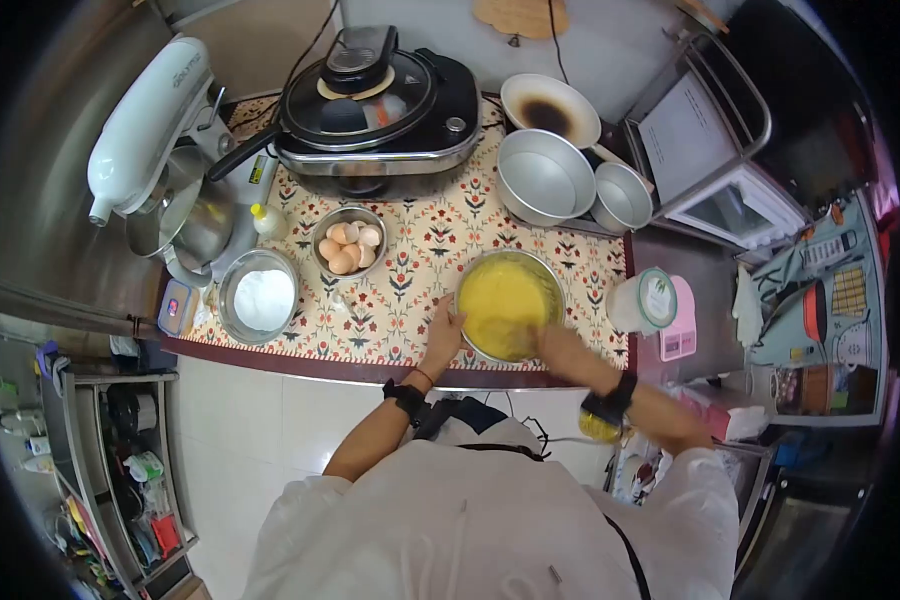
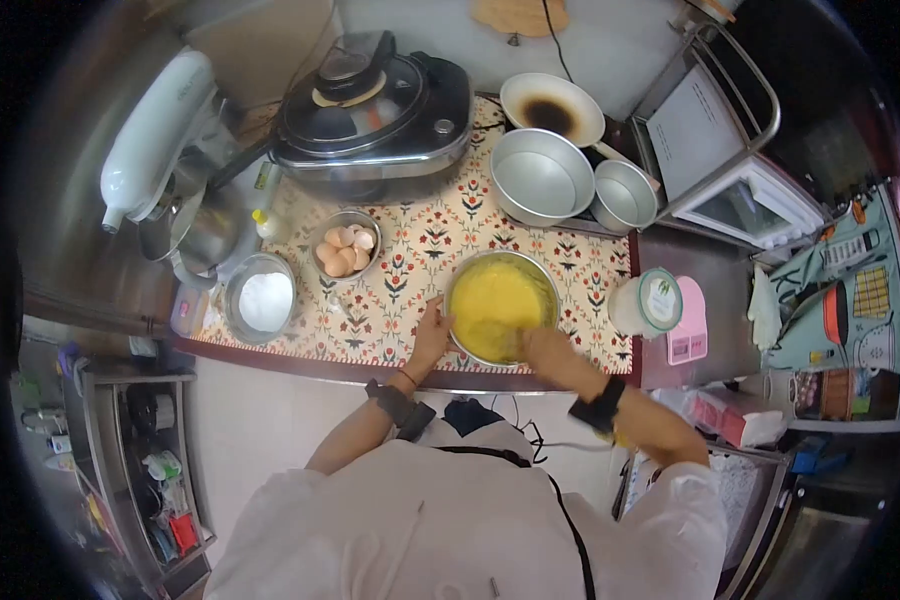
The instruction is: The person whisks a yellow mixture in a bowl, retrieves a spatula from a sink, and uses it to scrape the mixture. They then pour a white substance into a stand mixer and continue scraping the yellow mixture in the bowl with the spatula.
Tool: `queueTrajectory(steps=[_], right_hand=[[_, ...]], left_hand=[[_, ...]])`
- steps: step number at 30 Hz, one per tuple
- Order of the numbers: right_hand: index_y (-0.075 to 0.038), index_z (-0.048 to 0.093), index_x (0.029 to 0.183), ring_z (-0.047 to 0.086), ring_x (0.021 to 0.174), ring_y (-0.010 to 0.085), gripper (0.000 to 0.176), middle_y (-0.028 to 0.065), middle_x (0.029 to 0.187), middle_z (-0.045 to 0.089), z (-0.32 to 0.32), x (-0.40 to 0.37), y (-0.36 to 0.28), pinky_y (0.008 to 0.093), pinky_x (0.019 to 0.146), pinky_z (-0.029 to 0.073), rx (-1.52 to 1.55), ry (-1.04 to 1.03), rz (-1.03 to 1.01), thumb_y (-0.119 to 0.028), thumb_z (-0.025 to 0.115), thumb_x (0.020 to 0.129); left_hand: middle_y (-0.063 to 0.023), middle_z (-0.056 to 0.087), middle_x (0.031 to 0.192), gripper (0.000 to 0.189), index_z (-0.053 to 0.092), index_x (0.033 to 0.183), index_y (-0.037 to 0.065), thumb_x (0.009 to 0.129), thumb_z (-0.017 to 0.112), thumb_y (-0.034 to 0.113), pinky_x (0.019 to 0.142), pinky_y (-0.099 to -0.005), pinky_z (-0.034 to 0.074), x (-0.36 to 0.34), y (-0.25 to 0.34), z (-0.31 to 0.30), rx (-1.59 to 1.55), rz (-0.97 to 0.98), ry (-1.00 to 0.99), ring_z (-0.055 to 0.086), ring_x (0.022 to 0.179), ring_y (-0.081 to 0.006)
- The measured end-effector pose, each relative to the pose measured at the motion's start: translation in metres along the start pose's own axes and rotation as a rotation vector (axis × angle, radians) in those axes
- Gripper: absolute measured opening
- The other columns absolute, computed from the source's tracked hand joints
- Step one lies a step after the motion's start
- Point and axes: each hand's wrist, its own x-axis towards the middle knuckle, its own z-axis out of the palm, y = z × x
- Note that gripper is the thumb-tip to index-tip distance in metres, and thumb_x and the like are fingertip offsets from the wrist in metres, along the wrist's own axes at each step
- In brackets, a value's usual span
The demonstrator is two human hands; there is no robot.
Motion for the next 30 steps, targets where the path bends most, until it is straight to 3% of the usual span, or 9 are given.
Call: queueTrajectory(steps=[4,8,10,11,16,18,21,24,30], right_hand=[[-0.001,0.054,0.088,0.058,0.054,0.0243,0.017,0.0092,0.063,0.056,0.012,0.028,0.029,0.0362,0.044,0.046,-0.095,0.127,0.341,-0.011,0.045,0.077],[0.002,0.054,0.091,0.059,0.057,0.0304,0.022,0.016,0.064,0.058,-0.024,0.01,-0.042,0.0408,0.05,0.047,0.017,-0.198,0.123,-0.013,0.044,0.08],[0.001,0.054,0.089,0.06,0.059,0.0313,0.022,0.016,0.065,0.06,-0.01,0.01,0.012,0.04,0.051,0.049,-0.1,-0.105,-0.123,-0.016,0.046,0.079],[-0.001,0.055,0.086,0.06,0.057,0.0291,0.019,0.0129,0.063,0.059,-0.017,0.023,0.03,0.0381,0.049,0.048,-0.004,-0.206,0.109,-0.016,0.048,0.077],[-0.001,0.055,0.082,0.059,0.056,0.0278,0.015,0.0137,0.063,0.058,0.024,0.025,-0.022,0.0391,0.049,0.048,0.072,0.196,0.096,-0.012,0.049,0.074],[-0.002,0.056,0.076,0.058,0.059,0.0291,0.011,0.0166,0.068,0.059,-0.013,0.02,-0.028,0.0388,0.052,0.047,-0.033,-0.036,-0.044,-0.009,0.048,0.074],[0.0,0.056,0.079,0.058,0.057,0.0296,0.015,0.0154,0.065,0.058,-0.058,0.043,0.02,0.0406,0.051,0.047,-0.042,-0.404,0.229,-0.009,0.045,0.074],[0.0,0.056,0.082,0.058,0.057,0.0288,0.017,0.0122,0.063,0.058,0.04,0.036,0.007,0.0408,0.051,0.047,-0.301,0.192,0.097,-0.01,0.044,0.075],[-0.003,0.056,0.08,0.057,0.055,0.027,0.014,0.0142,0.065,0.057,-0.015,0.027,0.01,0.0395,0.048,0.045,-0.126,0.029,0.052,-0.01,0.045,0.074]], left_hand=[[-0.0067,0.048,0.068,0.043,0.033,0.124,0.004,0.085,0.048,0.007,0.037,-0.0254,0.049,0.006,0.015,0.004,-0.007,0.027,0.043,0.052,0.045,-0.0136],[-0.0076,0.051,0.068,0.041,0.038,0.123,0.003,0.084,0.049,0.007,0.035,-0.0261,0.047,0.015,-0.001,-0.006,0.31,0.157,0.106,0.054,0.049,-0.0138],[-0.0081,0.052,0.068,0.042,0.038,0.123,0.002,0.083,0.049,0.007,0.035,-0.0267,0.047,0.009,0.003,-0.006,0.37,0.178,0.055,0.055,0.053,-0.0138],[-0.0082,0.051,0.067,0.042,0.038,0.123,0.002,0.083,0.049,0.007,0.035,-0.0268,0.047,0.006,0.007,-0.002,0.251,0.131,0.064,0.055,0.054,-0.0135],[-0.0074,0.048,0.068,0.043,0.037,0.124,0.001,0.083,0.049,0.005,0.039,-0.0269,0.05,0.017,-0.012,-0.001,0.36,0.369,0.186,0.052,0.054,-0.0129],[-0.0069,0.046,0.068,0.043,0.037,0.124,0.001,0.083,0.05,0.005,0.04,-0.027,0.051,0.005,0.012,-0.002,0.209,0.206,0.114,0.051,0.053,-0.0129],[-0.0062,0.045,0.067,0.044,0.036,0.125,0.002,0.083,0.05,0.005,0.04,-0.0272,0.051,0.001,0.016,0.006,0.043,0.065,0.073,0.051,0.053,-0.0131],[-0.0071,0.046,0.068,0.045,0.036,0.126,0.003,0.083,0.05,0.006,0.039,-0.0273,0.051,0.004,0.016,0.001,0.164,0.087,0.11,0.053,0.055,-0.0137],[-0.0081,0.049,0.066,0.045,0.036,0.126,0.002,0.083,0.05,0.006,0.037,-0.0282,0.049,0.002,0.017,0.001,0.118,0.089,0.047,0.054,0.053,-0.0153]])
